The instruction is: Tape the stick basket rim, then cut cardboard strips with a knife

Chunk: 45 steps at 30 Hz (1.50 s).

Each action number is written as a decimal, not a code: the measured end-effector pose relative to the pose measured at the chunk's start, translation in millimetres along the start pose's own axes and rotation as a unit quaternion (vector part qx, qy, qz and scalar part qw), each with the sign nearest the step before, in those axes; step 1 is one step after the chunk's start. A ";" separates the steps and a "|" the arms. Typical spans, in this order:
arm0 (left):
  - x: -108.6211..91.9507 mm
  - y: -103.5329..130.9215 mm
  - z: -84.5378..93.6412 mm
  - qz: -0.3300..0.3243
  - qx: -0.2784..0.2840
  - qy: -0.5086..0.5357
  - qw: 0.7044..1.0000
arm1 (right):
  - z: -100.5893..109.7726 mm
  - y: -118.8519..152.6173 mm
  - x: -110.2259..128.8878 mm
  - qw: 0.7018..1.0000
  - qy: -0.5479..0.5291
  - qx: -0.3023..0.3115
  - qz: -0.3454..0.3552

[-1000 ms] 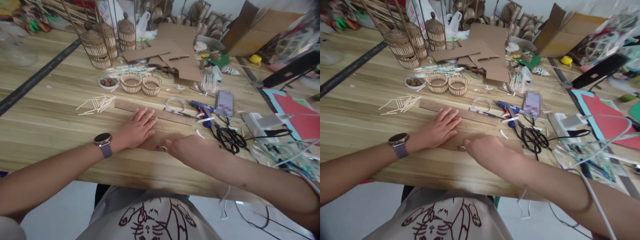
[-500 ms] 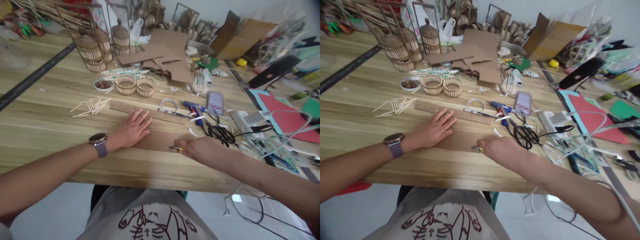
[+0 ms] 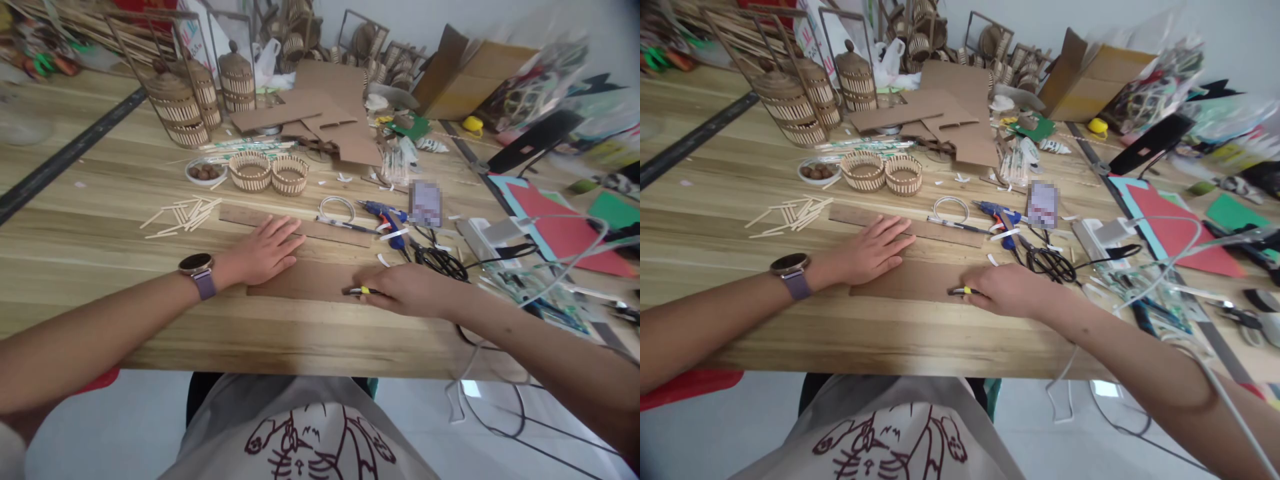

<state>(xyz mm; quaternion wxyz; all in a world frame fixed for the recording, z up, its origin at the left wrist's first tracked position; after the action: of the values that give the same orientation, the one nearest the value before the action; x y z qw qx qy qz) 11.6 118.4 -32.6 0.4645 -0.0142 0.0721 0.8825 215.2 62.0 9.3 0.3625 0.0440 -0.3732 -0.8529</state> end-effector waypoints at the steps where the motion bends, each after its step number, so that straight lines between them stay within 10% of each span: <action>1: -0.7 0.0 -0.2 0.000 0.000 0.001 1.000 | 2.6 1.5 -1.5 1.000 0.001 0.009 -0.001; 7: -2.4 -0.3 -0.1 0.003 -0.007 -0.004 1.000 | 27.7 2.0 7.6 0.999 0.004 0.008 -0.042; 17: -4.5 -1.6 1.8 0.010 -0.006 -0.024 1.000 | 44.9 -70.3 80.2 0.998 0.036 -0.020 -0.055; 45: -5.8 -2.0 3.5 0.013 0.016 -0.005 1.000 | 48.3 -75.8 95.3 0.991 0.120 -0.041 -0.043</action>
<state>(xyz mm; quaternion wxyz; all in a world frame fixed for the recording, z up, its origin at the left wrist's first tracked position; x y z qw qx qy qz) 16.6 115.3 -28.9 0.4533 -0.0016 0.0847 0.8873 84.3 63.9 11.9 0.3686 0.1470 -0.2895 -0.8710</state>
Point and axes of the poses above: each hand's wrist, its own y-axis away from the middle knuckle, its own z-axis out of the back of the hand, x = y × z, the point moved 7 cm from there along -y, towards the middle knuckle, and after that the axes turned 15 degrees about x, right-handed, at the moved point
